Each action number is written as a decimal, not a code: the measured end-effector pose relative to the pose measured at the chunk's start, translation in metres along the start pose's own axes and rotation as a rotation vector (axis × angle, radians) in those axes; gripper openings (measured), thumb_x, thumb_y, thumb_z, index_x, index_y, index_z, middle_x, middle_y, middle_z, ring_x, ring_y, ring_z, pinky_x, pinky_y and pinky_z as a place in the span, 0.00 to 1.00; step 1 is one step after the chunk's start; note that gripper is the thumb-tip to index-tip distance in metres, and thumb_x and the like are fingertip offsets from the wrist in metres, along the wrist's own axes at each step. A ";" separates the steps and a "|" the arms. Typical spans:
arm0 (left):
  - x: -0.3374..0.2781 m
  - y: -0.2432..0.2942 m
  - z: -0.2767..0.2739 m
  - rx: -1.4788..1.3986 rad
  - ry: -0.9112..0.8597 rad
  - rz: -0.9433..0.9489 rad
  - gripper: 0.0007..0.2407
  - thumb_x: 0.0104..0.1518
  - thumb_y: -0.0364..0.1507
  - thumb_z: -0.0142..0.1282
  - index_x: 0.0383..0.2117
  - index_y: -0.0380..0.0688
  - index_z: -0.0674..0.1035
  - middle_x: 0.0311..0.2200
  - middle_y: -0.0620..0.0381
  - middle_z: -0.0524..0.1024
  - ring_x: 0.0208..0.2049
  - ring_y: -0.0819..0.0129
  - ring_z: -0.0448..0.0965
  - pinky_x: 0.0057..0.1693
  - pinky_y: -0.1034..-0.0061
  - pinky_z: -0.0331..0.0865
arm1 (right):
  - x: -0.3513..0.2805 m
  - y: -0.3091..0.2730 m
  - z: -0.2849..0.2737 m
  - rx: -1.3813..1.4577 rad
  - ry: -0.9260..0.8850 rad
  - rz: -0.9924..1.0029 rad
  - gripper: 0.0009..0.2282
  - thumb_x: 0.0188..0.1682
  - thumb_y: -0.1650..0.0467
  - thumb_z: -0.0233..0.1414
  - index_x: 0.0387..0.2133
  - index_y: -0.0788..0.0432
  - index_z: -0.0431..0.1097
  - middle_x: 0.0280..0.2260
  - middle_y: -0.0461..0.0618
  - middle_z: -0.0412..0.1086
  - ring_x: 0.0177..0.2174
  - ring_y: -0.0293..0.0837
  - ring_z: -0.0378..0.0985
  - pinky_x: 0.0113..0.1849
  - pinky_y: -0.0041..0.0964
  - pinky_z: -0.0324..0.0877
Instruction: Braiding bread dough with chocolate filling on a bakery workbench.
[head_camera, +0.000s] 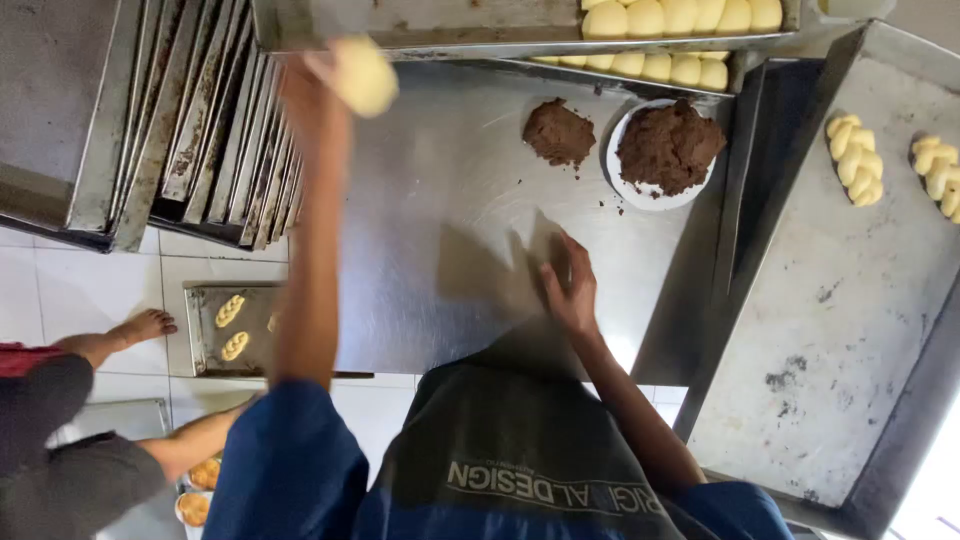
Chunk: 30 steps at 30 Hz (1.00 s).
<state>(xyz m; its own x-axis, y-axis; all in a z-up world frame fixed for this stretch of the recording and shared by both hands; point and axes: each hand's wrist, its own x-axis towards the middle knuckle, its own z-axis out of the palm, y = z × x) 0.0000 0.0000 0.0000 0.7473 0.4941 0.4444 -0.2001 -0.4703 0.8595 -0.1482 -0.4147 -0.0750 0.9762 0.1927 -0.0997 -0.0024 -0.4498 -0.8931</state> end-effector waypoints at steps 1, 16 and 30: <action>-0.037 0.019 0.016 -0.002 0.001 0.005 0.24 0.71 0.46 0.47 0.51 0.30 0.72 0.45 0.44 0.75 0.44 0.62 0.78 0.45 0.63 0.75 | 0.011 -0.012 0.006 0.000 0.004 -0.004 0.30 0.56 0.56 0.52 0.68 0.57 0.56 0.65 0.60 0.62 0.64 0.56 0.67 0.63 0.57 0.67; -0.230 0.020 0.110 0.190 -0.467 -0.051 0.14 0.64 0.33 0.62 0.52 0.45 0.75 0.40 0.52 0.81 0.37 0.61 0.85 0.42 0.69 0.77 | 0.068 -0.022 0.037 -0.052 0.175 0.209 0.14 0.47 0.64 0.65 0.37 0.62 0.72 0.28 0.52 0.74 0.28 0.44 0.76 0.33 0.41 0.72; -0.265 0.043 0.093 0.496 -0.965 0.355 0.36 0.64 0.49 0.46 0.72 0.36 0.54 0.75 0.44 0.47 0.76 0.51 0.42 0.77 0.54 0.37 | 0.110 0.030 0.012 -0.629 0.373 -0.506 0.17 0.56 0.76 0.51 0.59 0.63 0.68 0.53 0.60 0.71 0.51 0.52 0.74 0.52 0.47 0.69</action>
<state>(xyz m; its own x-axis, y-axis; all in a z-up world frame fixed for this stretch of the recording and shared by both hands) -0.1479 -0.2191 -0.1046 0.9166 -0.3921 0.0785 -0.3854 -0.8140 0.4345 -0.0435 -0.3964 -0.1175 0.8353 0.2508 0.4893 0.4608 -0.8048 -0.3742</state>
